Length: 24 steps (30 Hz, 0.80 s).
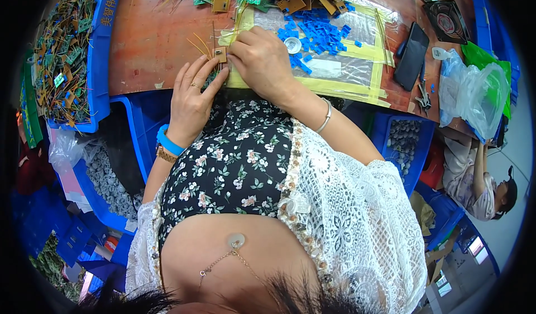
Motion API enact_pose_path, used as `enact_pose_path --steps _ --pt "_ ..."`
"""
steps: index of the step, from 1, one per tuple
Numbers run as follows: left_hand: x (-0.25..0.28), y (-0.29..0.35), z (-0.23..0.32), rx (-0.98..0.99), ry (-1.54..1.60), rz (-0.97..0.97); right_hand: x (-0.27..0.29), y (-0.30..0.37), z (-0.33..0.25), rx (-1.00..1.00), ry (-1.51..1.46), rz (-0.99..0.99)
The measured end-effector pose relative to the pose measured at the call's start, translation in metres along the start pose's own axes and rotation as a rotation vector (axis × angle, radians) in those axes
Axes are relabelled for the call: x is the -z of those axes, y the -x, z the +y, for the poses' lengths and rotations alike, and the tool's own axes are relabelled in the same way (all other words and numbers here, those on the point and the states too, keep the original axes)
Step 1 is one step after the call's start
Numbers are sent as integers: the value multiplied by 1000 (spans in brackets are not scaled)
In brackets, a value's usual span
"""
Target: Assembling and sorting small circuit boards with attached sensors on a workbench.
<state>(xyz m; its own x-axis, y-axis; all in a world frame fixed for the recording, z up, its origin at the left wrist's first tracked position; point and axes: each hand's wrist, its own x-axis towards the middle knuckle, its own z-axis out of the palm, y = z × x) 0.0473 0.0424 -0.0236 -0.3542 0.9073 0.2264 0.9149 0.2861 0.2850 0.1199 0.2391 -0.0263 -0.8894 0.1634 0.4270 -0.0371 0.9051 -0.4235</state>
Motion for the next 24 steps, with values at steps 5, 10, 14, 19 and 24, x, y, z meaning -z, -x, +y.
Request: enact_pose_path --steps 5,10,14,19,24 --pt "3 -1 -2 -9 -67 -17 -15 -19 -5 -118 -245 -58" --pt "4 -2 -2 -11 -68 -43 -9 -32 -4 -153 -246 -197" --pt "2 0 -3 -20 -55 -34 -9 -34 -5 -124 -222 -244" --pt "3 2 2 10 -46 -25 -10 -32 -6 -99 -170 -249" --pt "0 1 4 43 -48 -25 -12 -22 -5 -84 -218 -156"
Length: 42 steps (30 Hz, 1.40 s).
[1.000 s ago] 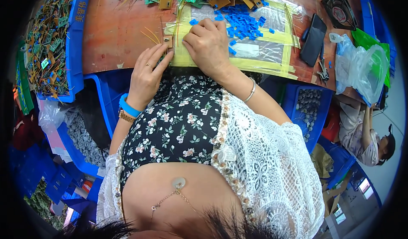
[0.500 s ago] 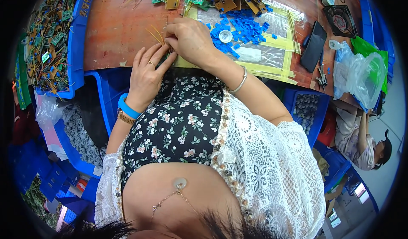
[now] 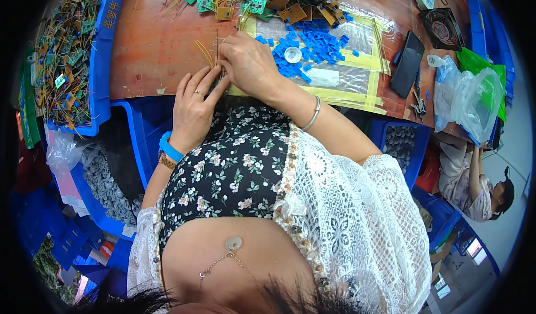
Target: Assembling and sorting small circuit boards with attached sensors on a workbench.
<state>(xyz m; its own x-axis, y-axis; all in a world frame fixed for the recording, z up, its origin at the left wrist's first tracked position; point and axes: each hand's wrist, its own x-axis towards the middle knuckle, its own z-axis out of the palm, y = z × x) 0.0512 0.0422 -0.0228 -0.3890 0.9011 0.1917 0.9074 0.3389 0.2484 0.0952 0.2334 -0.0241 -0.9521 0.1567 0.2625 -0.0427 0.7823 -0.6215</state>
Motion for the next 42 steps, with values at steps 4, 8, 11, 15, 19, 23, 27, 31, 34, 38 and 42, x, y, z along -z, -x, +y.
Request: enact_pose_path --steps 4,8,11,15,19,23,27,31,34,38,42 --pt "5 -3 -8 -74 -53 5 -3 6 8 35 -34 69" --pt "49 -21 -49 -119 -9 359 29 14 28 -63 -42 398" --pt "109 -49 -121 5 -196 709 54 18 45 -79 128 363" --pt "128 -71 -161 217 -609 802 40 15 39 34 229 254" --pt "32 -94 -116 49 89 399 24 17 38 30 310 243" --pt "-16 -116 -56 17 158 377 19 16 21 84 284 180" --pt "-23 -120 -59 -52 -34 335 21 23 27 64 276 192" --pt "-8 -99 -68 8 98 453 25 28 31 24 244 213" --pt "5 -80 -58 208 358 501 26 26 28 34 221 216" --pt "11 -61 -29 529 797 490 19 18 29 129 261 216" --pt "-21 -51 -12 577 808 284 13 16 24 142 275 211"
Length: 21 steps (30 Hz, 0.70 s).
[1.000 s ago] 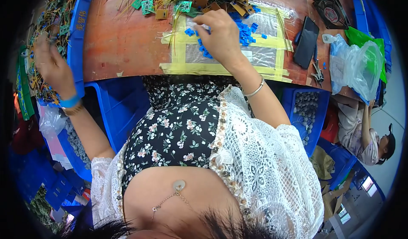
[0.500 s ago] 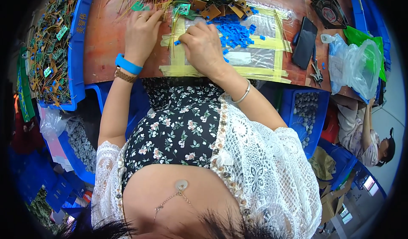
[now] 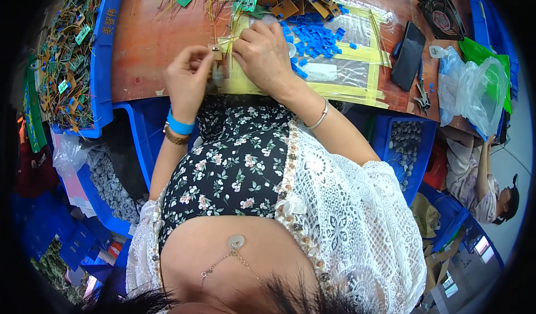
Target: Assembling and sorting small circuit boards with attached sensors on a workbench.
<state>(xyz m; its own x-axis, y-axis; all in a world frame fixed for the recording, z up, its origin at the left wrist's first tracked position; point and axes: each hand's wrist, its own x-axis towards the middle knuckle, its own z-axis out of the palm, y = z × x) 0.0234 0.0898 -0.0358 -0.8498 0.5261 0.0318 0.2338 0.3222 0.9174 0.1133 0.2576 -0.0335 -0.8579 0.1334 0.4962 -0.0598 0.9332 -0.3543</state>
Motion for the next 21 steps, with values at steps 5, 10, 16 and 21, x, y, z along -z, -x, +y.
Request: enact_pose_path --steps 5,10,16,21 --pt "-4 8 10 -256 -388 38 2 8 -3 -13 6 -17" --pt "2 24 15 -569 -461 119 2 8 -3 -15 11 -32" --pt "-1 40 1 -638 -632 -80 -4 -2 -10 -93 -122 -11" --pt "7 42 3 -654 -663 -126 -13 -10 -17 -239 -349 -93"
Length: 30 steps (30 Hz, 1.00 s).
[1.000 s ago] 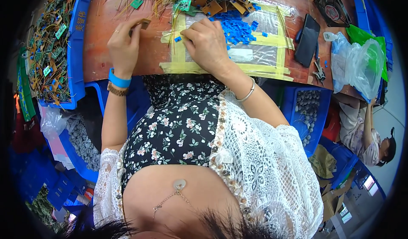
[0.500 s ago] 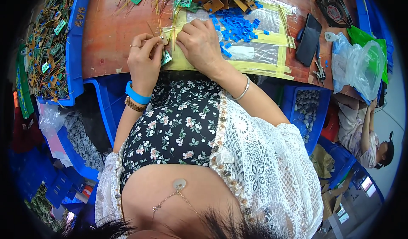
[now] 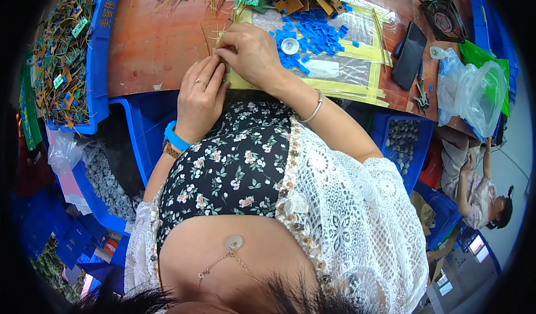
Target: Assembling and sorting small circuit boards with attached sensors on a workbench.
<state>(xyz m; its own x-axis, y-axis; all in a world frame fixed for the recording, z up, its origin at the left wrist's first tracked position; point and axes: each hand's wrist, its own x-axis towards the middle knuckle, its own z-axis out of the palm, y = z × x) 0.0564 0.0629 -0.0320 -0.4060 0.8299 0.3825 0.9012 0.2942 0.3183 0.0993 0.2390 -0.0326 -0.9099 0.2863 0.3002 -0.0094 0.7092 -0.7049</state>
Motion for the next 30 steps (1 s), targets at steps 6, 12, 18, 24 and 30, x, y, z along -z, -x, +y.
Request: enact_pose_path --steps 6,12,18,24,30 --pt "-3 2 0 18 5 -1 -3 -9 4 -77 -62 -81" --pt "-3 2 0 6 -47 -16 0 -10 -8 -33 111 -113" --pt "-6 1 3 23 -93 -19 -7 -10 -5 63 200 -109" --pt "-4 6 8 28 -145 -31 -3 -3 -5 26 106 -69" --pt "6 0 -6 -37 -64 -54 3 -2 10 70 47 -87"
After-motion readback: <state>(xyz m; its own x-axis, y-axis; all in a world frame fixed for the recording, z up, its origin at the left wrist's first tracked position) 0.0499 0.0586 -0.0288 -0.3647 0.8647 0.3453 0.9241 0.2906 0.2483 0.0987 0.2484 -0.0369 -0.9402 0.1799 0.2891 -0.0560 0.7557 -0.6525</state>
